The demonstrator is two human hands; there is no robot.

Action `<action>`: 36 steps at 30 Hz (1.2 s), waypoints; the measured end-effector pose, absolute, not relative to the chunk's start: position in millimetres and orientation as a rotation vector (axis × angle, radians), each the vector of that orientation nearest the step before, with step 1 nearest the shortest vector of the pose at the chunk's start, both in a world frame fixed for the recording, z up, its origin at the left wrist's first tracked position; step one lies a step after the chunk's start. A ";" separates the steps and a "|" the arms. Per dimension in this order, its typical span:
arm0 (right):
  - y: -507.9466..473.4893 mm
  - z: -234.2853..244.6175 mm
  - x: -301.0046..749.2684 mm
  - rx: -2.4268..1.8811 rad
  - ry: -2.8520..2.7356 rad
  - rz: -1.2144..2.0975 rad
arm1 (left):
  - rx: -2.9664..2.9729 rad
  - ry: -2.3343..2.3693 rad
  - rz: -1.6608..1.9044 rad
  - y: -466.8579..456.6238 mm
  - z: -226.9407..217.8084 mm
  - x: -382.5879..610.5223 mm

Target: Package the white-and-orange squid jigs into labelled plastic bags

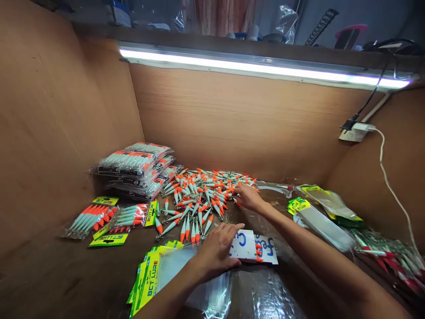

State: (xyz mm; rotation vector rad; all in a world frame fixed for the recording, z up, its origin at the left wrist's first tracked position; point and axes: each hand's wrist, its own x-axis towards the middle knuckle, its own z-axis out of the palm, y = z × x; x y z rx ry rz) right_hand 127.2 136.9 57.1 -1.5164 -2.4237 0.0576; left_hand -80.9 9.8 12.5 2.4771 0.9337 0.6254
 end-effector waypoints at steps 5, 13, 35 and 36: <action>163.8 50.0 94.3 -1.587 -2.539 -0.044 | 2.487 0.934 0.600 9.6 10.4 -82.5; 163.9 70.1 120.5 -1.599 -2.429 0.056 | 2.466 0.902 0.599 8.9 13.8 -83.1; 2.7 43.8 211.9 -1.338 -2.032 0.433 | 2.363 0.918 0.915 25.3 5.1 -82.6; 3.0 40.6 204.8 -1.321 -2.104 0.344 | 2.365 0.908 0.909 24.2 5.4 -82.3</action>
